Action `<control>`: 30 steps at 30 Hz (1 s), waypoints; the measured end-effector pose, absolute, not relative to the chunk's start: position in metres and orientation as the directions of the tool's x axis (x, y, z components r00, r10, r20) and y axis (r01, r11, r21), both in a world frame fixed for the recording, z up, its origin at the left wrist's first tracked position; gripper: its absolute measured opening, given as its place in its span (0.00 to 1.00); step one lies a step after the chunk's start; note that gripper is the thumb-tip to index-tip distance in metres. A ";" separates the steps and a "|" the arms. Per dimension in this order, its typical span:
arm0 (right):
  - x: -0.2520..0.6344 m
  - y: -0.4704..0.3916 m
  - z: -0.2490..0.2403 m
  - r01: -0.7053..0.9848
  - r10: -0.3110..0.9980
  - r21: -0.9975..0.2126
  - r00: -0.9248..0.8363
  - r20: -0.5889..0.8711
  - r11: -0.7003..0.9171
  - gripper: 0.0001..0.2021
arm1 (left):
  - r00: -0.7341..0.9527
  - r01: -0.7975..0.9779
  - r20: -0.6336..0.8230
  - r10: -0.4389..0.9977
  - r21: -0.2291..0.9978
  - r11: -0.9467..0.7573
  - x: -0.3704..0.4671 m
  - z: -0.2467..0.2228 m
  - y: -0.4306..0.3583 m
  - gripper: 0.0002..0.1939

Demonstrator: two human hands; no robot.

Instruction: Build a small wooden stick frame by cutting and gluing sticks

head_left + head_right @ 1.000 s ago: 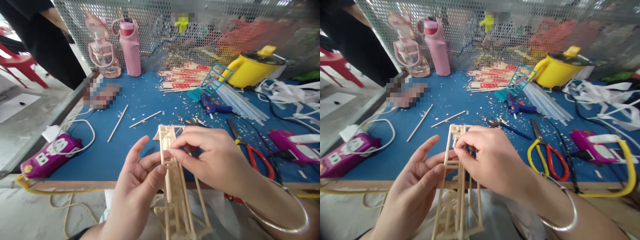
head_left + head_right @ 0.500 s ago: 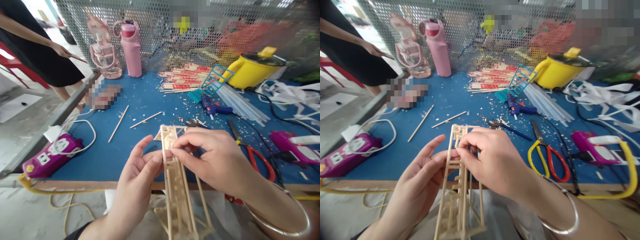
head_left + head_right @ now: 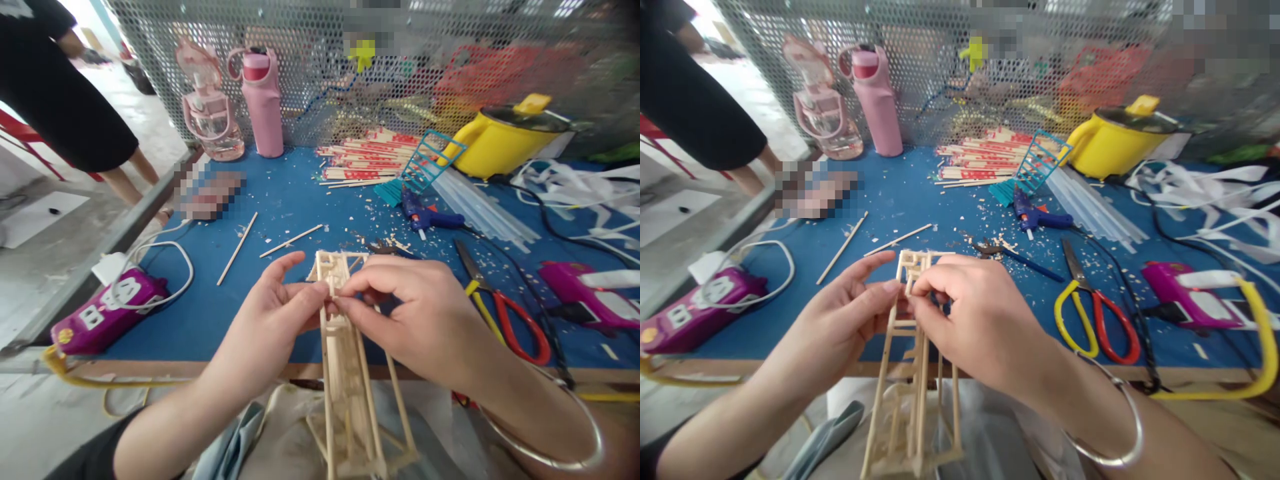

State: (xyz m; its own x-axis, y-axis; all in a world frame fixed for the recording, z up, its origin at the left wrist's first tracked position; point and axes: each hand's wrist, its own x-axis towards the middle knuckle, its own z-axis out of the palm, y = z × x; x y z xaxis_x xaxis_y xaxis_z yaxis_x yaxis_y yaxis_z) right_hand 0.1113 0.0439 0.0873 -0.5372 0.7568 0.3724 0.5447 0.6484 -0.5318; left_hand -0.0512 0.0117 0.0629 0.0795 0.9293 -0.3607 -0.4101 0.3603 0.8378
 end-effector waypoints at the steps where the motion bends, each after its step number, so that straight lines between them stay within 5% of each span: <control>1: 0.111 0.044 0.087 0.544 0.753 -0.527 -0.539 0.376 0.653 0.04 | 0.107 -0.364 -0.377 0.920 0.846 0.389 -0.053 0.066 0.016 0.31; 10: 0.113 0.043 0.084 0.556 0.757 -0.519 -0.538 0.371 0.650 0.05 | 0.186 0.012 -0.453 0.872 0.889 0.459 -0.062 0.085 0.031 0.26; 30: 0.114 0.038 0.083 0.566 0.789 -0.552 -0.484 0.378 0.612 0.06 | 0.132 -0.004 -0.457 0.880 0.887 0.461 -0.060 0.088 0.021 0.30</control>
State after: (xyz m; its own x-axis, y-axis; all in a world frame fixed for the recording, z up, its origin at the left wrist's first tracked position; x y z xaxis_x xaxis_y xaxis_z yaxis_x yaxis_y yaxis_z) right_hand 0.1145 0.0381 0.0834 -0.4843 0.7890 0.3780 0.5663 0.6121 -0.5519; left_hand -0.0598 0.0210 0.0877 0.1320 0.8798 -0.4566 -0.0035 0.4611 0.8874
